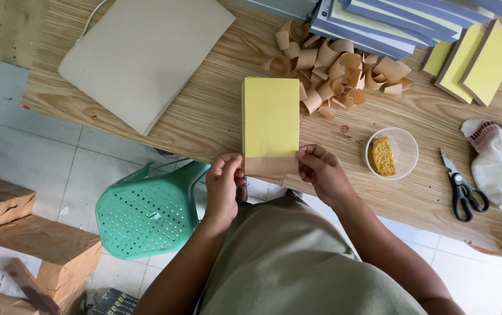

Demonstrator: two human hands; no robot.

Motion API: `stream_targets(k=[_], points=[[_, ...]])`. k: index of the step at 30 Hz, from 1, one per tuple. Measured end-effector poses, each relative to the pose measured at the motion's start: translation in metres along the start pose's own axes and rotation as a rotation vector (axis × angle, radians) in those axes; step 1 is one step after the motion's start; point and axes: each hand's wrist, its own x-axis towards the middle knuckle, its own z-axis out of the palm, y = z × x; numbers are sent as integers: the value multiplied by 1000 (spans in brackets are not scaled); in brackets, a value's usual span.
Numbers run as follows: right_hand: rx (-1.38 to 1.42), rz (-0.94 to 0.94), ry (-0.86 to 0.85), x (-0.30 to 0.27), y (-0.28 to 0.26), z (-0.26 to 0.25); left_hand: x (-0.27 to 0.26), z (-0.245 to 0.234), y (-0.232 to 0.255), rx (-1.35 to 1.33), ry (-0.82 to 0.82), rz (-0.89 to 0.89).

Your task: The person repeatedly applies adhesive from a small container to the spine of yellow notebooks using a sponge applicator, then presses the spine to secure the binding. The person handles multiple notebooks one at a time, stacking completed units on the table.

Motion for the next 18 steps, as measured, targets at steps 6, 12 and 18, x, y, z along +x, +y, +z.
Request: stream_targets(k=[6,12,18], points=[[-324,-306,94,-18,-5,37,-20,27,12,423,-47,577],[-241,-340,23,3,12,12,7,7,-14,387,-62,620],[-244,-347,-25,2,9,1,2,-8,-9,458,-57,656]])
